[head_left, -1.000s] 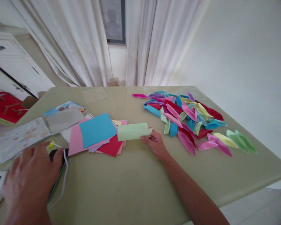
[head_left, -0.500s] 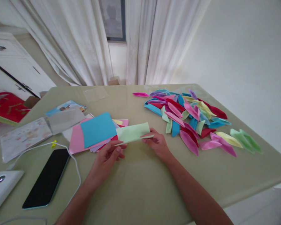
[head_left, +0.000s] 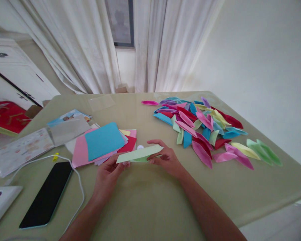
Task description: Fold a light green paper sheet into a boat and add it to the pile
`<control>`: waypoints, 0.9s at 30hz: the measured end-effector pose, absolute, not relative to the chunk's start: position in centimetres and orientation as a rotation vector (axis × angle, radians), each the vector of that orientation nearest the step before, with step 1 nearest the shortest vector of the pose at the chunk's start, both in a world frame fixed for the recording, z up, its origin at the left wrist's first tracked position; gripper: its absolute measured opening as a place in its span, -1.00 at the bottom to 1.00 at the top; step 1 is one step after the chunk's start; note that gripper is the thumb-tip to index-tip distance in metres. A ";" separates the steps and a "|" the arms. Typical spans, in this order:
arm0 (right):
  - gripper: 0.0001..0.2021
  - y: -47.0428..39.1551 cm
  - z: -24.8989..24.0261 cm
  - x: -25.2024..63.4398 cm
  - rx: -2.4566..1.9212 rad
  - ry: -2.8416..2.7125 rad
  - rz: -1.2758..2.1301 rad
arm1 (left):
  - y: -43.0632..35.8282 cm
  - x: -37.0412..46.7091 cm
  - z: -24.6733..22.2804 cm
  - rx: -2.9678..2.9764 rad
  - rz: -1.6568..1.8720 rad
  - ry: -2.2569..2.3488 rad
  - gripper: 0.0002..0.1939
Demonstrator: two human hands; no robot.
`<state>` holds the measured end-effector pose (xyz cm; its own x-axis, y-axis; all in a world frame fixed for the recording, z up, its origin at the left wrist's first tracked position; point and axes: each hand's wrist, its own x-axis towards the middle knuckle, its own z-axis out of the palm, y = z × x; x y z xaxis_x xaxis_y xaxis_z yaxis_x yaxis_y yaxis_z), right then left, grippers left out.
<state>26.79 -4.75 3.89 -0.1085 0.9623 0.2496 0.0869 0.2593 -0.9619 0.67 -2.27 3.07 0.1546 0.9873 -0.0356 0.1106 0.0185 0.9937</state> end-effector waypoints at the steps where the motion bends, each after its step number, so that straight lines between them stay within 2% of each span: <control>1: -0.86 -4.8 3.8 26.6 -1.050 -1.424 1.047 | -2.3 0.7 3.0 1.338 1.022 1.190 -0.58; 4: -0.83 -4.8 3.4 25.9 -1.069 -1.307 1.051 | -2.4 0.9 2.5 1.297 1.019 1.228 -0.57; 11: -0.72 -4.5 1.8 24.5 -1.214 -1.189 0.853 | -2.4 1.6 2.2 1.154 1.092 1.194 -0.40; 15: -0.76 -4.9 2.0 24.1 -1.272 -1.131 0.767 | -2.5 1.5 2.3 1.200 1.075 1.203 -0.36; 22: -0.82 -5.7 2.9 23.4 -1.351 -1.094 0.611 | -2.7 1.1 1.8 1.192 1.108 1.192 -0.45; 25: -0.84 -5.6 2.9 23.2 -1.351 -1.135 0.561 | -2.6 1.3 2.5 1.139 1.149 1.162 -0.38; 27: -0.86 -5.4 2.9 23.2 -1.335 -1.166 0.529 | -2.5 1.4 3.0 1.107 1.174 1.113 -0.26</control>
